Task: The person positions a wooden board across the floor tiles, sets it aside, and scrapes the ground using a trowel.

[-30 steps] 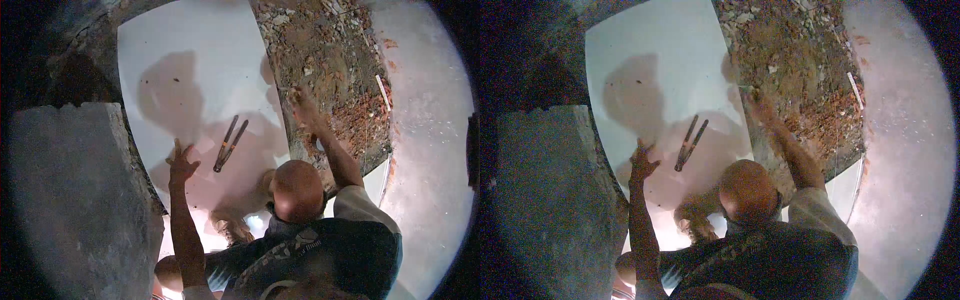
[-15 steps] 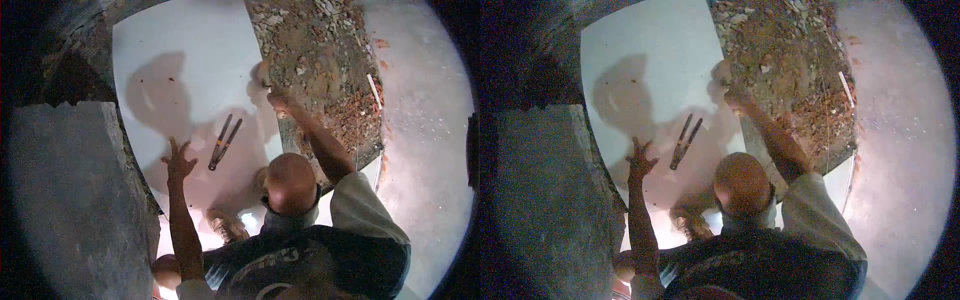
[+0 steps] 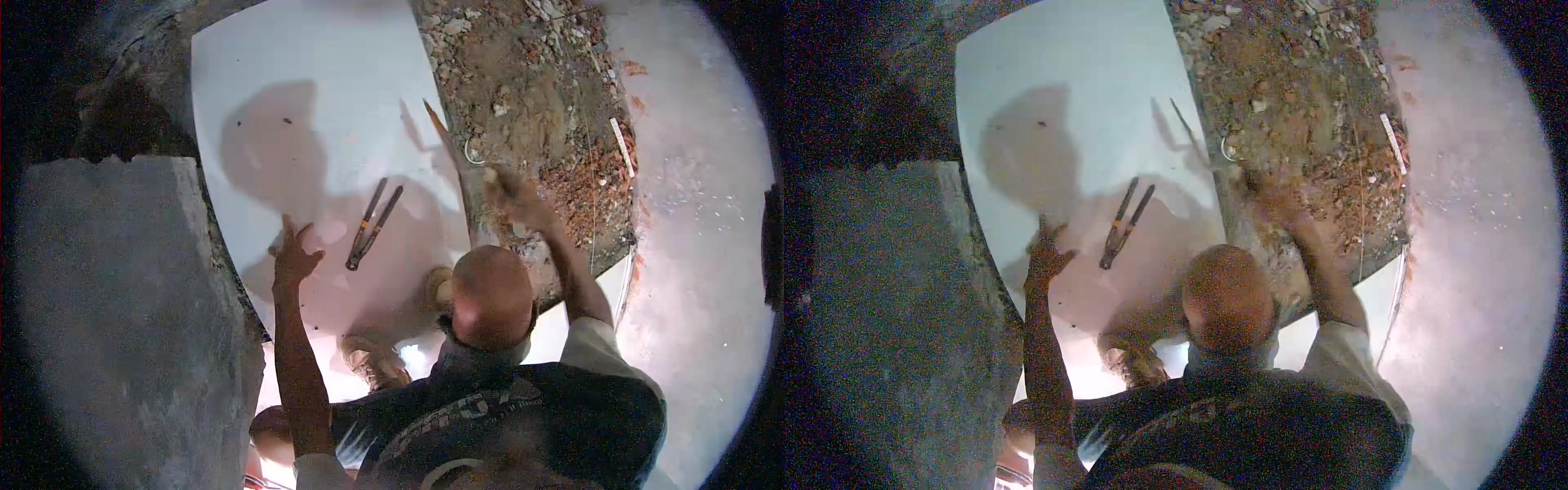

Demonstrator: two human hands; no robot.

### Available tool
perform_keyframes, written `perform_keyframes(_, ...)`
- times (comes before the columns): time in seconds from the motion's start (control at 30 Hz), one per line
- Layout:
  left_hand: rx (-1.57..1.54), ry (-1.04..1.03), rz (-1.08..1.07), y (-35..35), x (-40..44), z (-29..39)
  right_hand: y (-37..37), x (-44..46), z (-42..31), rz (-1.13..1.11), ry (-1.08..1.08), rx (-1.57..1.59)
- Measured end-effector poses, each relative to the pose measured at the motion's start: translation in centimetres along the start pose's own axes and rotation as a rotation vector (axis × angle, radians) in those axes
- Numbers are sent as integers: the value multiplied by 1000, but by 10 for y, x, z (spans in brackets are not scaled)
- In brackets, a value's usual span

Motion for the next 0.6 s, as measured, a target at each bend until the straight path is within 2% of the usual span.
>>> perform_keyframes(0.1, -27, -33, 33, 1, 5, -1, 23, -2, 93, 66, -46, -210)
perform_keyframes(0.17, -18, -43, 26, 3, 3, 2, 25, 6, 151, 49, 133, -264)
perform_keyframes(0.23, 11, -28, 0, 10, 2, 10, 19, 24, 197, 76, 441, -322)
perform_keyframes(0.33, -9, 2, -21, 11, 3, 7, 28, 44, 160, -78, 131, -323)
perform_keyframes(0.4, 26, -13, 2, 11, 3, 7, 31, 50, 129, -113, 30, -323)
perform_keyframes(0.47, 39, -6, 8, 12, 2, 10, 33, 60, 111, -125, 11, -319)
perform_keyframes(0.57, 31, 21, -3, 16, 2, 16, 25, 88, 127, -147, 19, -318)
perform_keyframes(0.6, 33, 25, -2, 17, 2, 17, 24, 103, 137, -100, 124, -399)
Point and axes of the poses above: each hand's wrist, its own x-axis towards the middle knuckle, its own y-axis out of the back of the hand, z = x × y, the point moved 4 cm from there along x, towards the middle knuckle, and after that the axes turned 2 degrees about -x, right-handed, at the moved point
